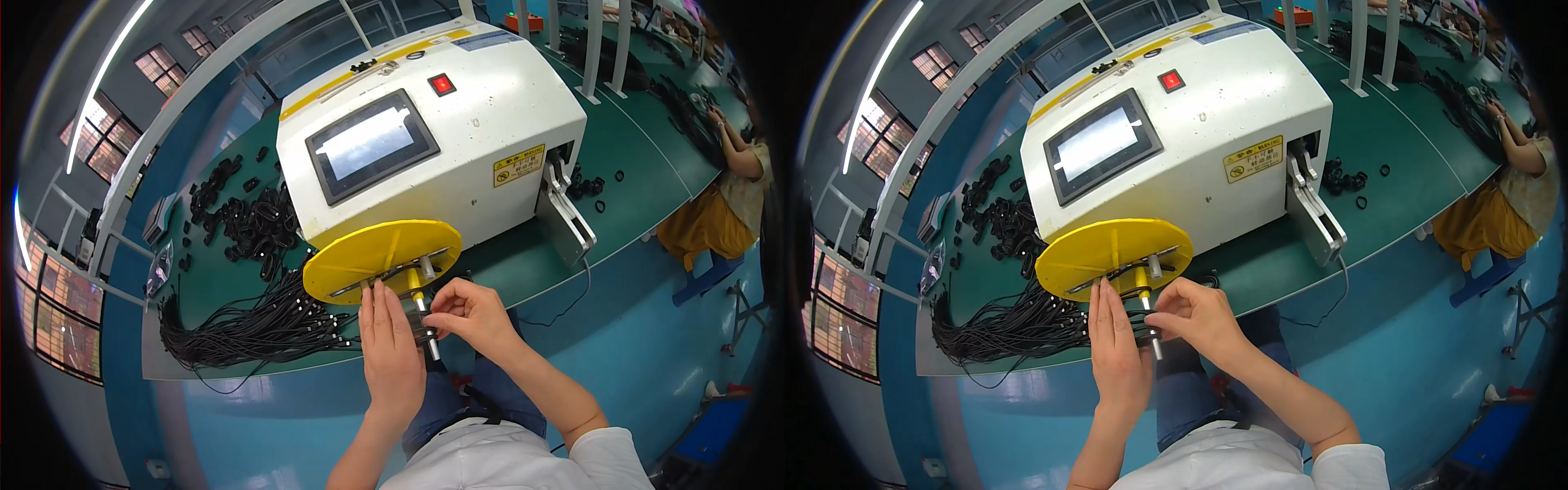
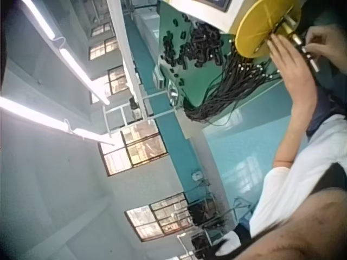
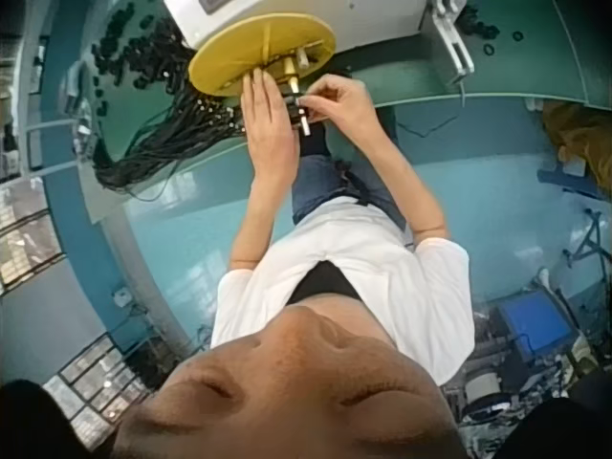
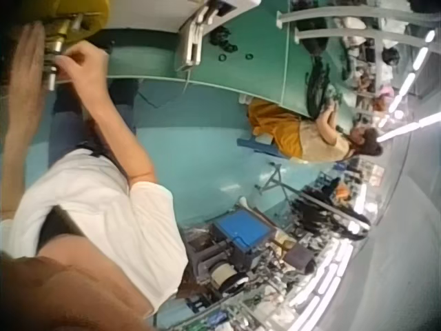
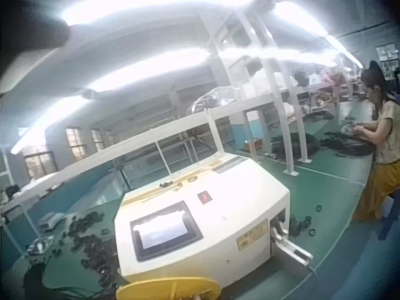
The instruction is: Bundling and tying electric cables using a specialized machine.
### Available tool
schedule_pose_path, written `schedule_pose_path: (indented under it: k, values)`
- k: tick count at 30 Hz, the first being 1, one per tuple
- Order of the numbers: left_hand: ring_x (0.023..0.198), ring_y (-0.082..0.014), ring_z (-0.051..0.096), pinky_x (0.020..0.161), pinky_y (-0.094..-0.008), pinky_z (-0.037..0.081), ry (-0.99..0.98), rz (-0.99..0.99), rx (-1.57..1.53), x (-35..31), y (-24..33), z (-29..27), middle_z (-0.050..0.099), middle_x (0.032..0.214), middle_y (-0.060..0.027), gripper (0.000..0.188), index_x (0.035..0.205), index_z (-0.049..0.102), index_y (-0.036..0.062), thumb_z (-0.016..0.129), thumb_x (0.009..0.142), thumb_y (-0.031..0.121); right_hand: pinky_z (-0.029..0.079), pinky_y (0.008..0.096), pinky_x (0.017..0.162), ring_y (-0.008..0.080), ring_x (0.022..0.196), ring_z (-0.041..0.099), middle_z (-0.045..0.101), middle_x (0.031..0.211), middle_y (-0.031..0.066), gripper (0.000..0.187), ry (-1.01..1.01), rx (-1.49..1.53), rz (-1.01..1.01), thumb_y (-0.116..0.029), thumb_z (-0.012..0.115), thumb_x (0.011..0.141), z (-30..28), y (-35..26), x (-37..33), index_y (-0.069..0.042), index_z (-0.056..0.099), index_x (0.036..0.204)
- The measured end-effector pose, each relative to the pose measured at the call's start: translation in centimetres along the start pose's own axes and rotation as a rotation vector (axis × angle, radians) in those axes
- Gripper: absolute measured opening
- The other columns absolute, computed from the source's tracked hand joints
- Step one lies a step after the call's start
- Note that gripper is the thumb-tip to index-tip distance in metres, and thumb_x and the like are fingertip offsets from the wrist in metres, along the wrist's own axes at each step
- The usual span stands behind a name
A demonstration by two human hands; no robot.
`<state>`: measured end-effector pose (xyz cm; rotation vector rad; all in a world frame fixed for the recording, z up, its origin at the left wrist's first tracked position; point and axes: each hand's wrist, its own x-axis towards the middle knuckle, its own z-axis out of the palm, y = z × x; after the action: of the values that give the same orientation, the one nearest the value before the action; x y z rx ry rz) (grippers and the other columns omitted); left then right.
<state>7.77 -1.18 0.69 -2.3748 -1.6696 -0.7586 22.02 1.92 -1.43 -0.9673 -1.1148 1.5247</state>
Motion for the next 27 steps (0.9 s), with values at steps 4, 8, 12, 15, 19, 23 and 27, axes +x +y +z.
schedule_pose_path:
  k: [4, 8, 12, 15, 19, 23, 27]
  values:
    - [0.127, -0.0457, 0.038, 0.104, -0.0521, 0.032, 0.028, -0.012, -0.073, -0.1, 0.0, -0.1, 0.039, 0.135, -0.0286, 0.059, 0.134, 0.033, -0.0125, 0.054, 0.079, -0.004, 0.052, 0.0262, 0.06, 0.0162, 0.066, 0.065, 0.064, 0.078, 0.0093, 0.011, 0.019, -0.235, -0.174, -0.002, 0.067, 0.081, 0.3, -0.5, -0.5, 0.003, 0.06, 0.088]
    - [0.125, -0.0451, 0.039, 0.104, -0.052, 0.033, 0.025, 0.001, -0.025, -0.1, -0.1, 0.2, 0.04, 0.135, -0.0292, 0.06, 0.133, 0.033, -0.0133, 0.054, 0.077, -0.005, 0.049, 0.0303, 0.057, 0.0234, 0.064, 0.062, 0.059, 0.074, 0.0114, 0.012, 0.124, -0.606, -0.55, -0.001, 0.067, 0.079, 1.0, 0.2, -0.7, 0.002, 0.058, 0.086]
    - [0.124, -0.0445, 0.04, 0.103, -0.051, 0.033, 0.039, 0.026, -0.034, -0.2, -0.1, 0.3, 0.04, 0.134, -0.0292, 0.059, 0.133, 0.034, -0.0133, 0.054, 0.077, -0.005, 0.047, 0.0342, 0.056, 0.0288, 0.064, 0.059, 0.056, 0.072, 0.0126, 0.014, 0.186, -0.764, -0.694, 0.001, 0.067, 0.076, 1.5, 0.5, -1.4, 0.001, 0.056, 0.085]
    - [0.123, -0.044, 0.041, 0.103, -0.0502, 0.034, 0.041, 0.029, -0.057, -0.2, -0.1, 0.2, 0.041, 0.133, -0.029, 0.057, 0.132, 0.035, -0.0133, 0.053, 0.078, -0.005, 0.046, 0.0349, 0.056, 0.0295, 0.064, 0.058, 0.055, 0.073, 0.0127, 0.014, 0.208, -0.727, -0.681, 0.002, 0.066, 0.076, 1.6, 1.0, -1.2, 0.001, 0.055, 0.085]
    - [0.123, -0.044, 0.042, 0.103, -0.0499, 0.035, 0.027, 0.004, -0.032, 0.0, -0.1, 0.3, 0.042, 0.132, -0.029, 0.054, 0.13, 0.037, -0.0138, 0.052, 0.08, -0.004, 0.046, 0.0334, 0.056, 0.027, 0.063, 0.058, 0.056, 0.073, 0.0121, 0.01, 0.256, -0.563, -0.621, 0.001, 0.063, 0.08, 1.8, 2.7, -0.7, 0.001, 0.056, 0.086]
    - [0.122, -0.0441, 0.042, 0.102, -0.0496, 0.035, 0.039, 0.029, -0.031, 0.0, -0.2, 0.3, 0.043, 0.132, -0.0292, 0.052, 0.13, 0.037, -0.0145, 0.052, 0.081, -0.004, 0.047, 0.0305, 0.057, 0.0223, 0.064, 0.059, 0.058, 0.075, 0.0106, 0.004, 0.316, -0.4, -0.512, 0.001, 0.059, 0.084, 2.2, 3.8, -0.7, 0.001, 0.057, 0.088]
    - [0.122, -0.0448, 0.042, 0.102, -0.049, 0.036, 0.032, 0.029, -0.028, -0.2, -0.2, 0.2, 0.043, 0.131, -0.0296, 0.055, 0.13, 0.036, -0.0152, 0.055, 0.079, -0.003, 0.048, 0.0267, 0.06, 0.0155, 0.068, 0.062, 0.061, 0.078, 0.0081, 0.007, 0.323, -0.256, -0.402, 0.001, 0.057, 0.087, 2.7, 3.7, -1.0, 0.001, 0.06, 0.093]
